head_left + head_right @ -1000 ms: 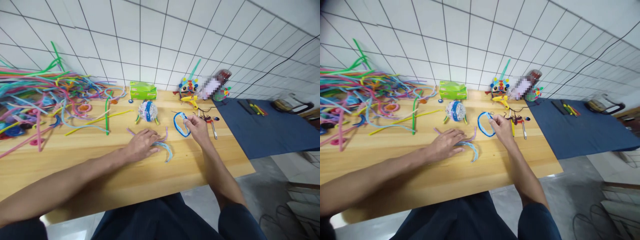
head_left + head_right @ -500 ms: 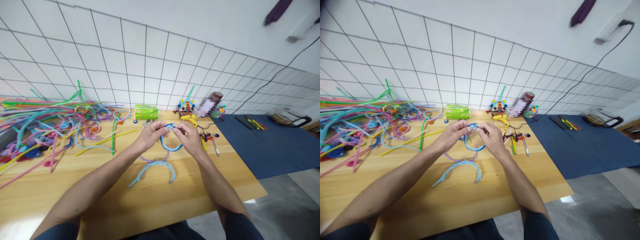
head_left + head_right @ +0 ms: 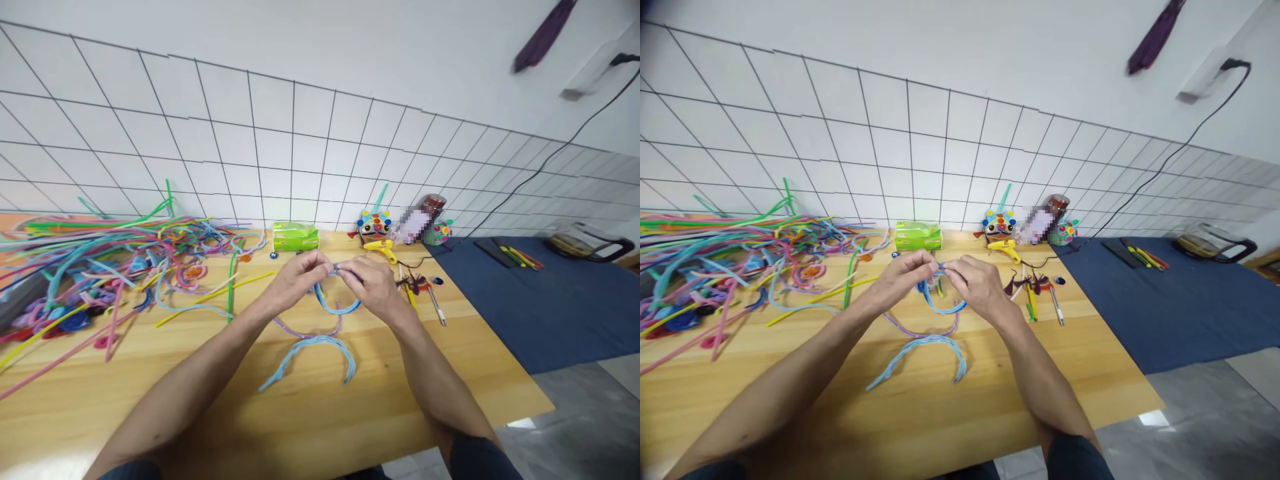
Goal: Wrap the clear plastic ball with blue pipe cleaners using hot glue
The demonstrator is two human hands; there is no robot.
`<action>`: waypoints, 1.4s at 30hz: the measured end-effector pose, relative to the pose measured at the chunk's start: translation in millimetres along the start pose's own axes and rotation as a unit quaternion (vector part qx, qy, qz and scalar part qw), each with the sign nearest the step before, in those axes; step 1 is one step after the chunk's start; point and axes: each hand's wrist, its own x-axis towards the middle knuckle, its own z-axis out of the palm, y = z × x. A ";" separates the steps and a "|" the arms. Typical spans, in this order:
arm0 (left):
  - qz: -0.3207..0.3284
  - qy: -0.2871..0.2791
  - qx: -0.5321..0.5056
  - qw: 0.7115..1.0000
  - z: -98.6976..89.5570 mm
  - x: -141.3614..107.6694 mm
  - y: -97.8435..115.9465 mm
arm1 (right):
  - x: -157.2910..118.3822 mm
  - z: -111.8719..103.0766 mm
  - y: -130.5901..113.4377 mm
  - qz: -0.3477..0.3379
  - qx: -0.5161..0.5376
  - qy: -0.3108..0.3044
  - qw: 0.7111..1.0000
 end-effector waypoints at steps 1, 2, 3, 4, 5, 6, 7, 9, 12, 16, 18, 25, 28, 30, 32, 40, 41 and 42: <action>0.004 -0.001 0.006 1.000 -0.3 1.0 -1.5 | -1.4 1.3 1.1 -0.008 -0.012 -0.008 1.000; 0.005 0.001 0.006 1.000 0.2 1.9 -3.2 | -2.3 3.0 1.4 -0.010 -0.017 -0.014 1.000; 0.002 0.008 0.002 1.000 1.4 2.6 -4.9 | -2.8 5.1 0.9 -0.006 -0.018 -0.018 1.000; -0.004 0.023 -0.006 1.000 3.1 3.0 -6.5 | -3.1 7.6 -0.3 -0.002 -0.016 -0.017 1.000; -0.013 0.043 -0.018 0.999 5.1 3.2 -8.0 | -3.2 10.3 -2.0 0.000 -0.013 -0.010 1.000; -0.021 0.066 -0.031 0.997 7.4 3.2 -9.4 | -3.4 13.1 -4.1 0.000 -0.013 0.001 1.000; -0.029 0.088 -0.047 0.995 9.7 3.1 -10.6 | -3.8 16.1 -6.4 -0.002 -0.014 0.012 1.000; -0.046 0.122 -0.090 0.987 14.4 2.7 -12.6 | -5.3 22.2 -10.9 -0.008 -0.026 0.023 0.999; -0.063 0.155 -0.164 0.972 21.5 1.5 -14.4 | -9.3 31.3 -16.0 -0.005 -0.072 0.015 0.997; -0.057 0.196 -0.231 0.951 31.0 -0.3 -14.9 | -14.4 41.9 -21.0 0.008 -0.096 0.022 0.995; -0.057 0.208 -0.249 0.944 34.0 -0.8 -14.8 | -15.1 44.6 -23.1 0.014 -0.082 0.037 0.996; -0.064 0.133 -0.220 0.964 27.4 -0.5 -15.1 | -12.0 37.6 -20.3 0.025 -0.064 0.084 0.994; -0.047 0.107 -0.189 0.975 23.4 -1.2 -15.4 | -12.8 35.2 -16.5 0.040 -0.057 0.064 0.995; -0.042 0.105 -0.161 0.980 22.3 -2.3 -15.4 | -13.7 35.5 -15.4 0.051 -0.058 0.052 0.996; -0.034 0.121 -0.134 0.983 22.7 -3.7 -14.9 | -14.0 37.1 -15.8 0.060 -0.050 0.034 0.996; -0.047 0.209 -0.227 0.950 35.0 -4.7 -12.3 | -14.6 50.8 -29.5 0.052 -0.050 0.031 0.997; -0.056 0.215 -0.246 0.944 32.8 -2.6 -11.6 | -16.1 52.3 -32.9 0.054 -0.046 0.039 0.997; -0.065 0.222 -0.264 0.936 28.9 0.0 -10.6 | -17.8 53.3 -36.7 0.055 -0.039 0.046 0.997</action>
